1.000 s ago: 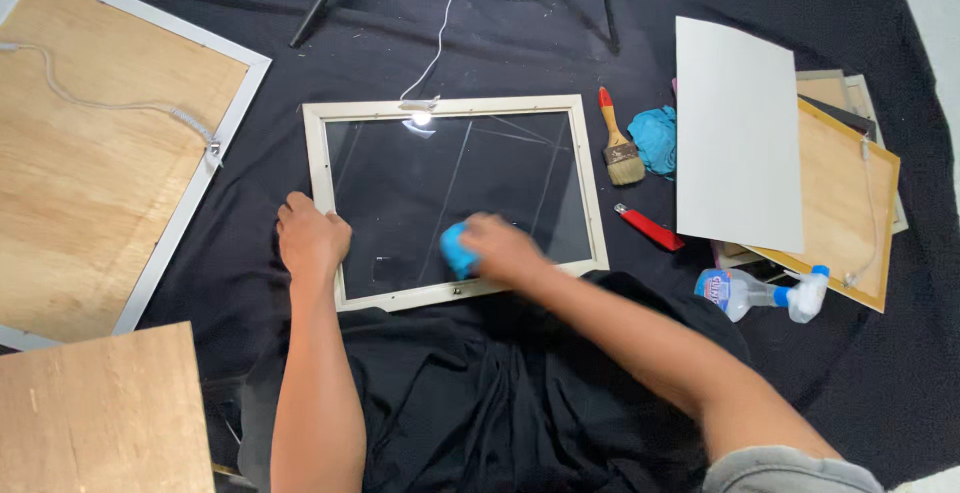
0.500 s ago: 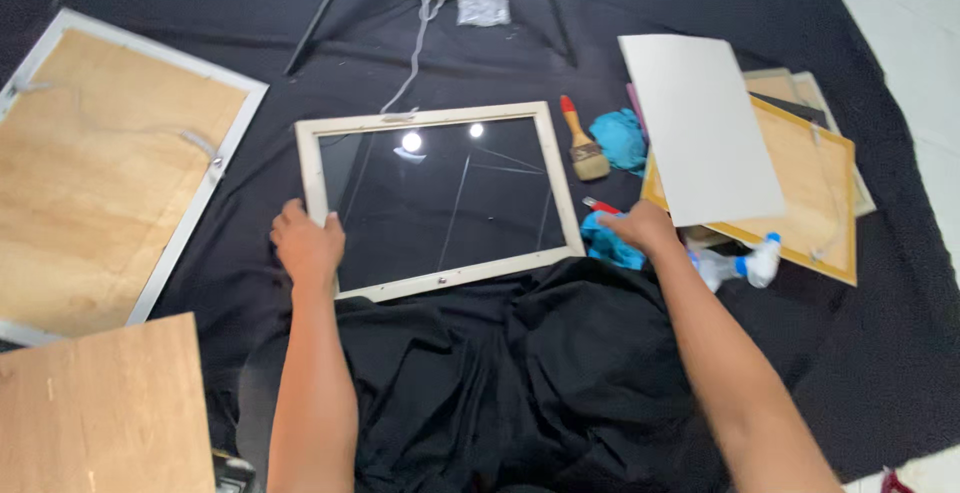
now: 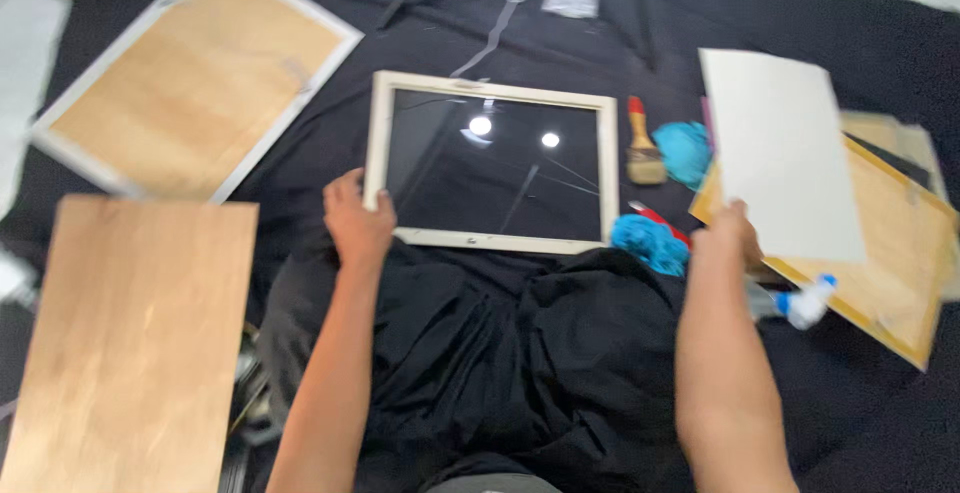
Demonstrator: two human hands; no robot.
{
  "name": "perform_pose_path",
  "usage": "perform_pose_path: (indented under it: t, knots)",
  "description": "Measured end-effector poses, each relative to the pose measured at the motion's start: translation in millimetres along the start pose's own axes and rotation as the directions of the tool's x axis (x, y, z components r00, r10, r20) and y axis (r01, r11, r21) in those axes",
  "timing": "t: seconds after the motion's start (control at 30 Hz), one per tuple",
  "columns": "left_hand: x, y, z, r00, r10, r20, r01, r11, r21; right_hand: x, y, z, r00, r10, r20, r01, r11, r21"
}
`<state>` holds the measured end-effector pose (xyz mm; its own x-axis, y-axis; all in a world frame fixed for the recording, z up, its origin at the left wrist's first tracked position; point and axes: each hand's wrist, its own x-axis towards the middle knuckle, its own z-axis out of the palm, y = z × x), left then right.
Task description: The person cleans the glass of a picture frame with a cloth, places a white backing board and a wooden backboard into the frame, and then ties a hanging wire to the back of the frame.
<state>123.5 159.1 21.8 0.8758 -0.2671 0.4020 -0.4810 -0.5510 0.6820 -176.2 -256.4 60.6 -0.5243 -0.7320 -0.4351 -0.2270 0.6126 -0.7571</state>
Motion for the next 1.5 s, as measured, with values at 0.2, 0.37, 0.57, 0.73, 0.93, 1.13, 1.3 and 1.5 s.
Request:
perform_pose_path:
  t: [0.2, 0.37, 0.57, 0.73, 0.93, 1.13, 1.3, 1.5]
  knots:
    - [-2, -5, 9, 0.984, -0.176, 0.036, 0.176, 0.984, -0.003, 34, 8, -7, 0.951, 0.258, 0.170, -0.295, 0.920, 0.259]
    - [-4, -12, 20, 0.993, -0.117, -0.028, 0.117, 0.993, -0.024, 43, 7, -11, 0.937, 0.316, 0.149, -0.349, 0.864, 0.363]
    - [-11, -10, 17, 0.973, -0.209, 0.096, 0.215, 0.975, -0.063, 34, 7, -21, 0.933, 0.331, 0.139, -0.356, 0.805, 0.474]
    - [-17, -9, 16, 0.975, -0.198, 0.102, 0.209, 0.972, -0.111, 33, 8, -36, 0.915, 0.364, 0.175, -0.399, 0.742, 0.538]
    - [-15, -11, 17, 0.945, -0.307, 0.116, 0.321, 0.938, -0.130, 23, 5, -36, 0.914, 0.334, 0.232, -0.404, 0.693, 0.597]
    - [-17, -13, 19, 0.942, -0.310, 0.131, 0.328, 0.931, -0.161, 26, 7, -34, 0.871, 0.351, 0.343, -0.490, 0.658, 0.571]
    - [-16, -13, 17, 0.932, -0.332, 0.142, 0.352, 0.925, -0.145, 16, 2, -37, 0.843, 0.259, 0.471, -0.523, 0.596, 0.608]
    - [-14, -5, 15, 0.915, -0.367, 0.166, 0.390, 0.911, -0.137, 7, -7, -41, 0.839, 0.147, 0.524, -0.533, 0.418, 0.736]
